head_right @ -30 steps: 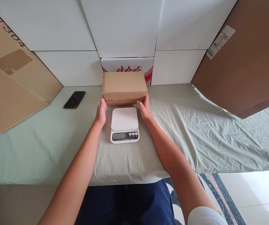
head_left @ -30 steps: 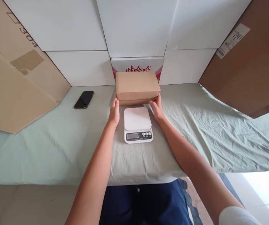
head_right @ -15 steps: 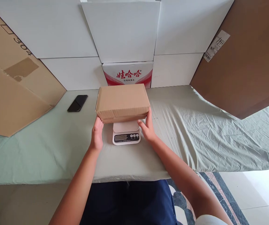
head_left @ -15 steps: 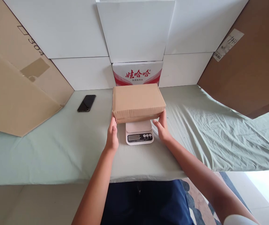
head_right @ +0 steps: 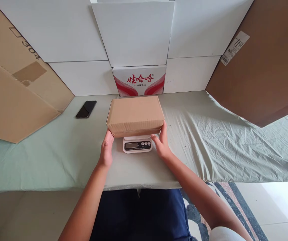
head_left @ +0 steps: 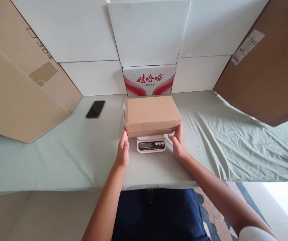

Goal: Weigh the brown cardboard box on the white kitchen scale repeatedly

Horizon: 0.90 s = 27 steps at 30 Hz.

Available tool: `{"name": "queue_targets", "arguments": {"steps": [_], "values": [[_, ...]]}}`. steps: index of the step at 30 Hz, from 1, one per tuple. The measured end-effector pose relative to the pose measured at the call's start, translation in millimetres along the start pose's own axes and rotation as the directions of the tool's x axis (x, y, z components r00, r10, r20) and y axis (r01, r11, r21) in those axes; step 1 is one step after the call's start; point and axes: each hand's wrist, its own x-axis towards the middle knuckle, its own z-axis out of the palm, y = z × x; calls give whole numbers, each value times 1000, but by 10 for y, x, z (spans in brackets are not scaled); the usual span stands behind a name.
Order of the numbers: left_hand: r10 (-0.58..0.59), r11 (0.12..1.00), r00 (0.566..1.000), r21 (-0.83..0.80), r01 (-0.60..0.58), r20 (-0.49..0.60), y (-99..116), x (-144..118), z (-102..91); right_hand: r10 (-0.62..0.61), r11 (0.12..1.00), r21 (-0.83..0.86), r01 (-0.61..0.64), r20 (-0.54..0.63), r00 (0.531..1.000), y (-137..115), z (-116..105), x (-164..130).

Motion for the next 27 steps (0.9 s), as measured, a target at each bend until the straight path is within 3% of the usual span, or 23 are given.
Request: {"name": "queue_targets", "arguments": {"steps": [8, 27], "values": [[28, 1000, 1000, -11, -28, 9, 22, 14, -4, 43, 999, -14, -44, -47, 998, -74, 1, -3], [-39, 999, 997, -2, 39, -68, -38, 20, -5, 34, 999, -6, -35, -55, 998, -112, 19, 9]]}}
